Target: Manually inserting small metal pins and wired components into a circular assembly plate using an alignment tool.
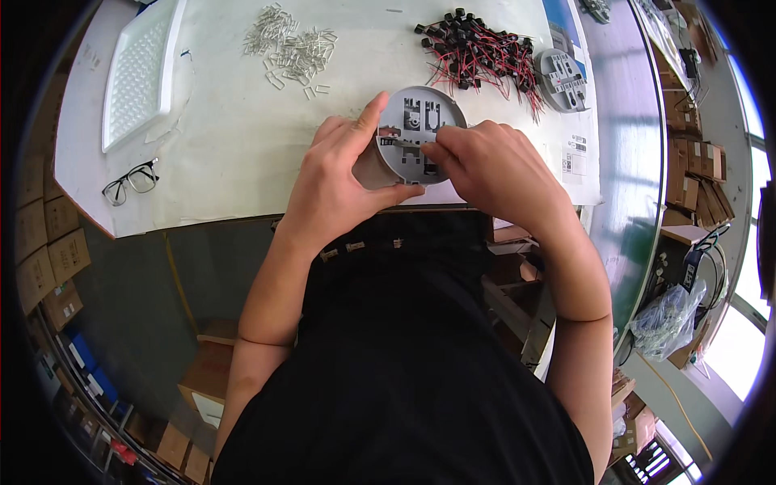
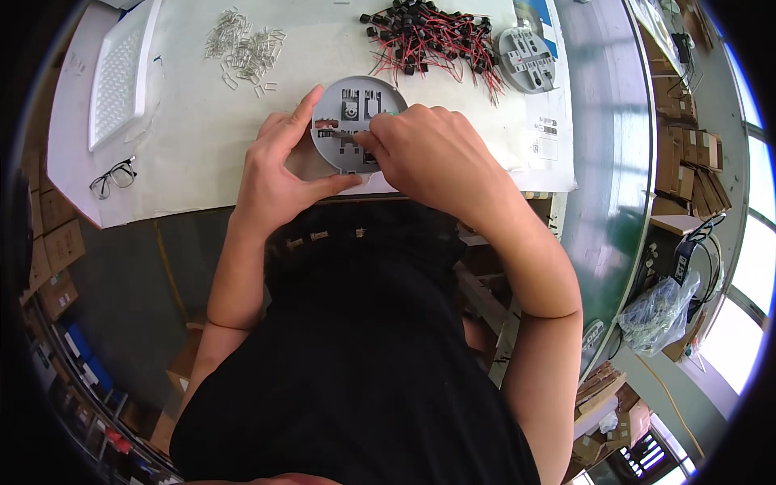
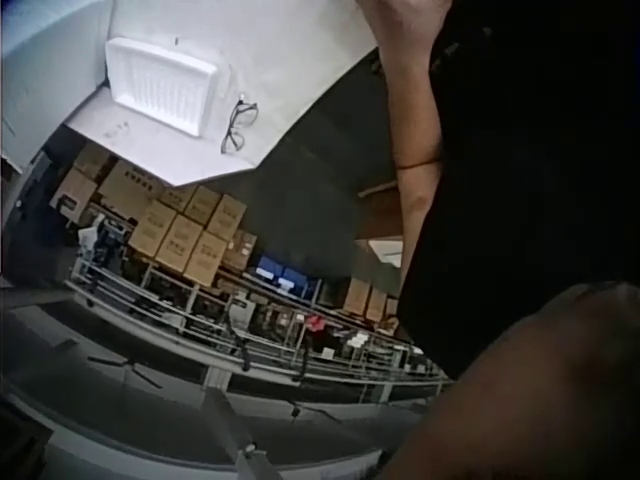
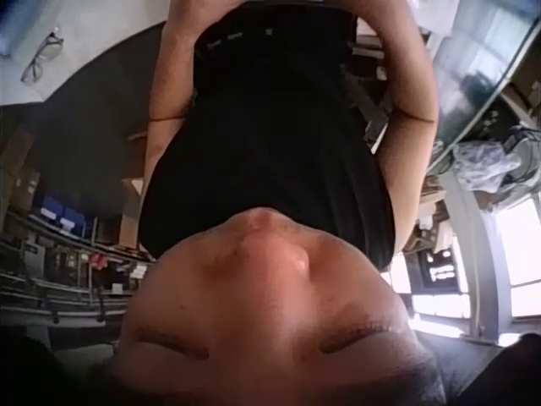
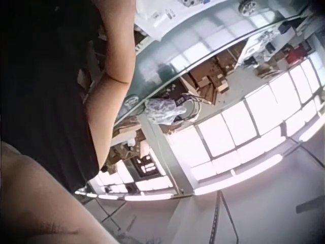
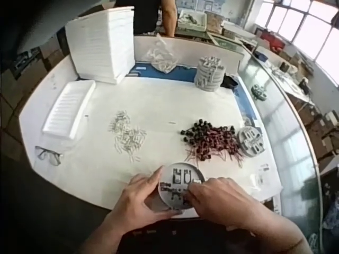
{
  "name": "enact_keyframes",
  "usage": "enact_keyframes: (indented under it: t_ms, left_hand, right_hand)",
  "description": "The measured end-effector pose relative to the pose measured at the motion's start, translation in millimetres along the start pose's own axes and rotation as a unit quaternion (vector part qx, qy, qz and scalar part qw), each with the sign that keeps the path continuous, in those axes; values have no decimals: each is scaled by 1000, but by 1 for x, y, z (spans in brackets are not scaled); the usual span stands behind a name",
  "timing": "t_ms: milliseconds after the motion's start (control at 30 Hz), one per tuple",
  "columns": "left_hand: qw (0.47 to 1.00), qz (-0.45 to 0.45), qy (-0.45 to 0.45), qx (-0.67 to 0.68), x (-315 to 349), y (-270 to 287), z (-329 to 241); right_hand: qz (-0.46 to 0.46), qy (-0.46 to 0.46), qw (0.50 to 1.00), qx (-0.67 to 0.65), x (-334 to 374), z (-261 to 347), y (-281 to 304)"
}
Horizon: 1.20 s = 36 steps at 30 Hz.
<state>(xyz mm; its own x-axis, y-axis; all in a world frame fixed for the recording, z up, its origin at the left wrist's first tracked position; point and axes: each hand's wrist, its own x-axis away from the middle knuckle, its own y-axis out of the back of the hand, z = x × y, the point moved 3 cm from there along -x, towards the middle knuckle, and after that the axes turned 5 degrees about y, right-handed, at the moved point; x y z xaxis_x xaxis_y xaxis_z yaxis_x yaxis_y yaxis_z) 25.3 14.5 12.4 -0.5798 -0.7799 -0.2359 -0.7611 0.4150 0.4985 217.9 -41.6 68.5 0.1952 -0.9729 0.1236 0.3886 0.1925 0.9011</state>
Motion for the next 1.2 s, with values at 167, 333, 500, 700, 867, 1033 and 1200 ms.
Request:
enact_keyframes:
  t_ms: [167, 333, 500, 700, 867, 1033, 1200]
  left_hand:
    - [1000, 1, 5, -8, 2, 0, 1]
    - [1000, -5, -13, -15, 2, -1, 1]
    - [999, -8, -23, -20, 2, -1, 2]
    - [999, -7, -33, -29, 1, -3, 3]
    - [999, -9, -42, -25, 1, -1, 4]
    - [999, -10, -36, -21, 2, 0, 4]
    - [999, -10, -34, -20, 2, -2, 4]
  right_hand:
    - [-5, 17, 1000, 3, -1, -1, -2]
    - [-12, 42, 999, 3, -1, -1, 0]
    - [-4, 44, 999, 4, -4, -2, -2]
    - [7, 43, 999, 25, -10, 1, -3]
    - [35, 42, 998, 23, -16, -2, -1]
    - [21, 74, 997, -26, -13, -11, -5]
    - [18, 78, 997, -10, -14, -10, -5]
